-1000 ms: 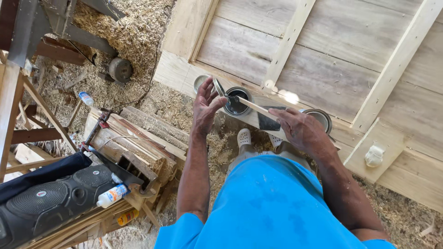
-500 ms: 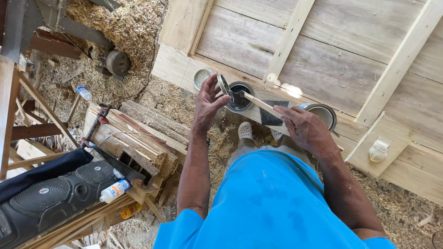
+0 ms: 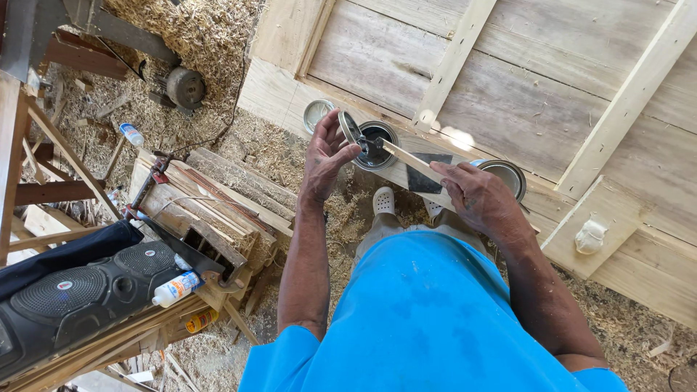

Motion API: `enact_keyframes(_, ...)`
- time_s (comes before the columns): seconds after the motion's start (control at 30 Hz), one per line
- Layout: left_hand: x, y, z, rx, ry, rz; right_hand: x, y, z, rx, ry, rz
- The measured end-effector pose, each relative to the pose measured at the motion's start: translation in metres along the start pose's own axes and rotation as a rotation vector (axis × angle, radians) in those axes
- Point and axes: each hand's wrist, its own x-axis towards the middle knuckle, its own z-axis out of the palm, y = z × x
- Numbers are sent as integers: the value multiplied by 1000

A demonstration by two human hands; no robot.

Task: The person picks up a small wooden plank and uses a handheld electric sander to smooth its surface. They then apply a white substance from a can onto the plank using a small stick, spreading it across the wood.

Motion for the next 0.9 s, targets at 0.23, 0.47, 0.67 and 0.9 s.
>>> enact_keyframes(0.23,-2,1,-1,37,16,2,0,3,3,35,10,-13)
enact_keyframes(0.47,0,1,0,41,11,1,3,2,1,40,26,-33)
enact_keyframes(0.67,4,6,2,47,10,0,7,-2,1,128,40,-12)
enact_keyframes(0.9,-1,8,2,76,29,-50,5,-3,5,130,16,44)
